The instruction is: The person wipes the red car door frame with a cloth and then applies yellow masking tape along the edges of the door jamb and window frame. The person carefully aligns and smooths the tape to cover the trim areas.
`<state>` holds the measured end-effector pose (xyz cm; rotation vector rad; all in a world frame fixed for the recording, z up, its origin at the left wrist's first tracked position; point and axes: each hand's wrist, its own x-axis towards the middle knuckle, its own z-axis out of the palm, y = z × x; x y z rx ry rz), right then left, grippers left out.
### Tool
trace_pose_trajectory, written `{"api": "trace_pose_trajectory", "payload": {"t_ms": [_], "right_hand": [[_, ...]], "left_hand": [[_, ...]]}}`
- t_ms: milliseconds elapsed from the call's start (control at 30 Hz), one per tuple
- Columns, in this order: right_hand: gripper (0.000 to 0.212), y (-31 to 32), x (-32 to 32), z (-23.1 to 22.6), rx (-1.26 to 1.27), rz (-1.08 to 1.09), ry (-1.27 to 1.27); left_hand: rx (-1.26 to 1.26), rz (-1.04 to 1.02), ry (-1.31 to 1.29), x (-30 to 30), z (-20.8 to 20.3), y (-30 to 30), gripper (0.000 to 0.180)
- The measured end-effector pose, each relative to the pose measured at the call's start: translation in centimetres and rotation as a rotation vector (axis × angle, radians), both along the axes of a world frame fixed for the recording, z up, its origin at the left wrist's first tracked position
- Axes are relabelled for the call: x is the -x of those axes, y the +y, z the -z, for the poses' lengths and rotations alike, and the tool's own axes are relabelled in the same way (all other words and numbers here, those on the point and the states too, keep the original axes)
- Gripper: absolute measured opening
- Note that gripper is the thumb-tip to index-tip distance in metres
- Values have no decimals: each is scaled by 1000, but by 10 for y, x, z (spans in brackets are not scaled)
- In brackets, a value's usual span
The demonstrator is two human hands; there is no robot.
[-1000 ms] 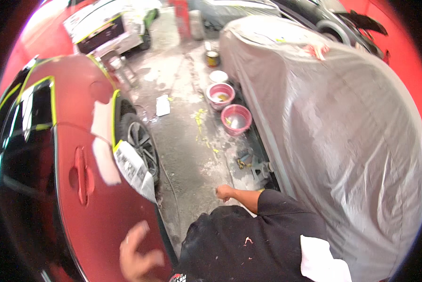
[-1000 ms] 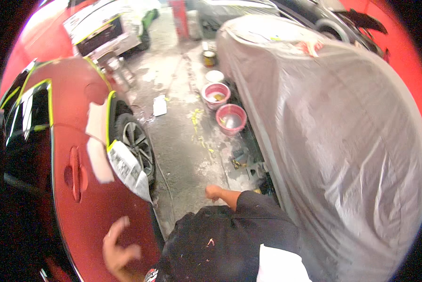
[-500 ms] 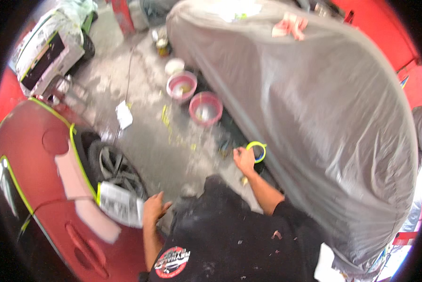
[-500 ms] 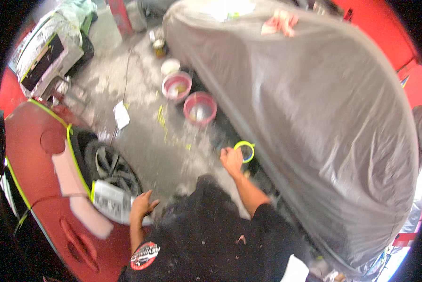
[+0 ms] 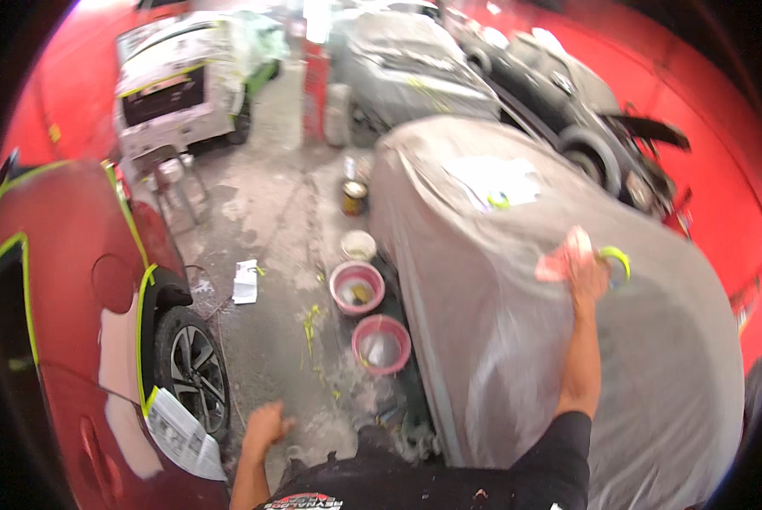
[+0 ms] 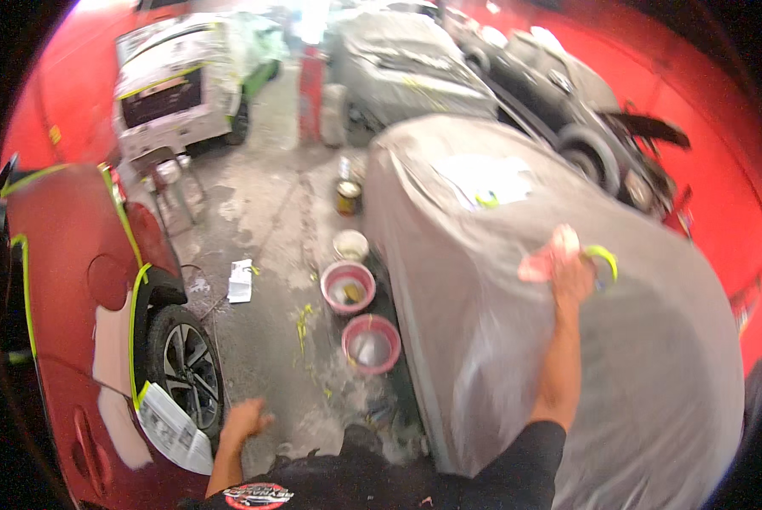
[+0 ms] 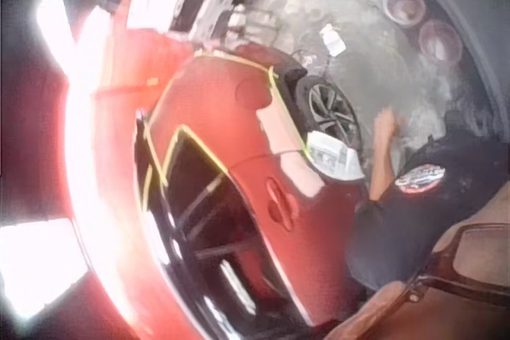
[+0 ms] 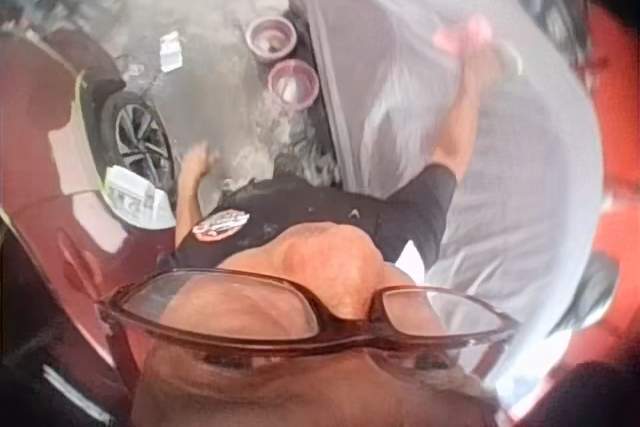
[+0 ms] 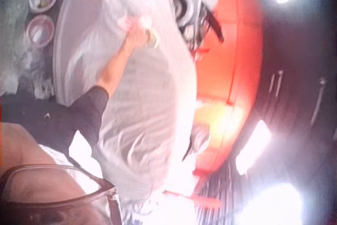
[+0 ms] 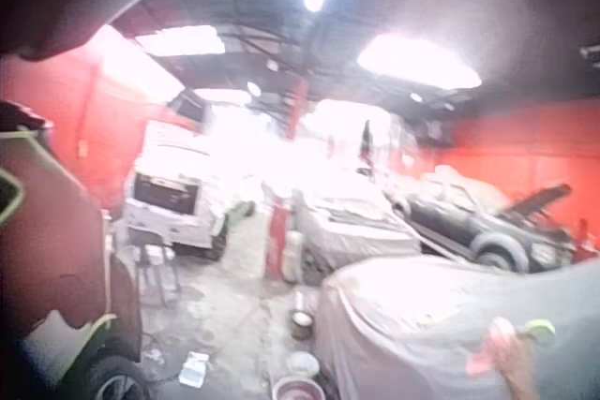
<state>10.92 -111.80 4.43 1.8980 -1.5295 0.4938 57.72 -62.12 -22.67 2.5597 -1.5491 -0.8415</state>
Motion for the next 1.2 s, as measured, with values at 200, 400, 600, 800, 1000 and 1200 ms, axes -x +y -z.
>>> {"api": "trace_pose_trajectory", "payload": {"t_ms": [200,400,600,800,1000,1200], "right_hand": [[32,-63,45,21,-102,81,-166],[30,65,-168,82,-249,-645,-514],[29,413,-319,160,-1985,-1347,-798],[29,716,-294,215,-2363,-1556,-187],[50,859,-285,206,-1252,-2361,812],[52,921,-329,287,-1400,-2114,1419]], "left_hand": [[101,79,408,91,24,-4,62],[814,-212,246,79,-33,18,53],[1066,-511,377,91,-97,161,60],[1445,-881,1126,187,-39,397,44],[1425,-1701,325,300,-3,506,42],[2355,-2162,-245,412,57,634,16]]}}
